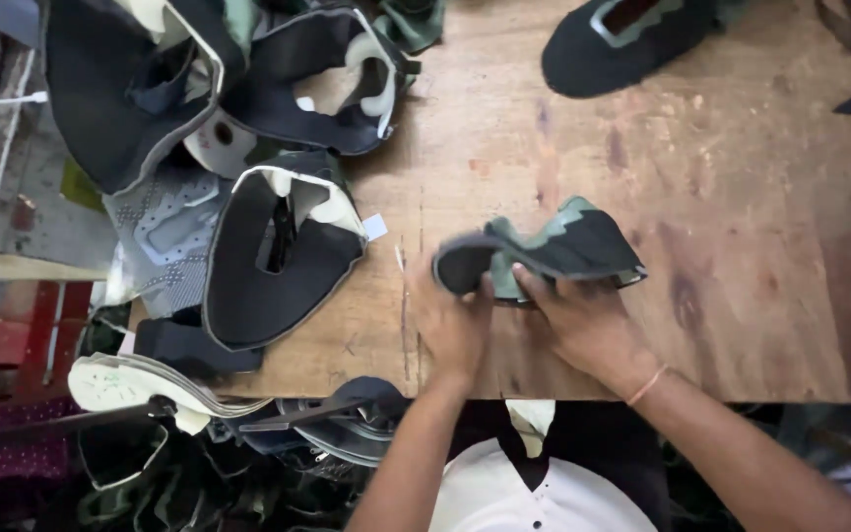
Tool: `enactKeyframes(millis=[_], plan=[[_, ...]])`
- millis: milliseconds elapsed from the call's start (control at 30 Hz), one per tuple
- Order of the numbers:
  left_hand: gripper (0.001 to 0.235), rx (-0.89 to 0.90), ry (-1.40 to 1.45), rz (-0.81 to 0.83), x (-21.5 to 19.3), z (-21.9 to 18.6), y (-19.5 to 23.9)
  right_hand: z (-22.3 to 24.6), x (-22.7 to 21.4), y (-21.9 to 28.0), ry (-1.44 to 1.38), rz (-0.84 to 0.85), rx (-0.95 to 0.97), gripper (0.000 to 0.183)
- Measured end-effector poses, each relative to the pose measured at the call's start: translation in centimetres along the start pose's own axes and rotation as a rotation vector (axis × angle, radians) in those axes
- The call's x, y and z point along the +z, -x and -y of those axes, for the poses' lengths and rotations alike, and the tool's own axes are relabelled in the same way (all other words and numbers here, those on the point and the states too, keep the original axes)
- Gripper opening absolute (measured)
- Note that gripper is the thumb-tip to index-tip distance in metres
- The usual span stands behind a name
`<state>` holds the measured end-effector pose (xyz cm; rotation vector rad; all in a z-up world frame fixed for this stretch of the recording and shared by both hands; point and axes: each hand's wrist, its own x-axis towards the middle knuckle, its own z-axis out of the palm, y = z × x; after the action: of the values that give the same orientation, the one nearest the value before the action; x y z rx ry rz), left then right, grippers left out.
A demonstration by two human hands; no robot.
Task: The person picks up fabric shoe upper components from a pile on a wooden worktable, turns each one inside out by hand, presses and shapes it, and sets it back on the table, handling the pieces one at a time.
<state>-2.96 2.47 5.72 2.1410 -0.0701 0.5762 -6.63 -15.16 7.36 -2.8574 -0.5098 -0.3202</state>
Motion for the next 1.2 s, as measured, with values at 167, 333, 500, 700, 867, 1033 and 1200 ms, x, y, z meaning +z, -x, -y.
enactKeyframes(millis=[167, 333, 500, 700, 867, 1033, 1200], plan=[[0.022, 0.124, 0.179, 0.273, -1.0, 0.4, 7.0, -2.1, 2.1, 0.2, 0.061, -0.042, -0.04, 0.053], [0.032, 0.531, -0.281, 0.545, 0.5, 0.0, -0.1, -1.6, 2.0, 0.7, 0.106, 0.096, -0.028, 0.052], [0.044, 0.442, -0.417, 0.571, 2.6, 4.4, -0.1, -0.3, 0.3, 0.6, -0.083, 0.1, 0.109, 0.053], [0.061, 0.413, -0.539, 0.566, 3.8, 4.1, 0.7, 0.3, 1.5, -1.4, 0.078, -0.104, 0.03, 0.05], [0.057, 0.393, -0.46, 0.505, 3.8, 4.5, 0.4, 1.0, -0.4, -2.7, 0.067, 0.055, 0.128, 0.042], [0.05, 0.347, -0.494, 0.547, 4.7, 6.7, 1.1, 0.5, 2.5, -2.5, 0.088, -0.032, 0.055, 0.04], [0.05, 0.324, -0.332, 0.532, 3.8, 4.7, -1.1, -0.5, 1.3, -2.1, 0.049, -0.013, 0.052, 0.03]])
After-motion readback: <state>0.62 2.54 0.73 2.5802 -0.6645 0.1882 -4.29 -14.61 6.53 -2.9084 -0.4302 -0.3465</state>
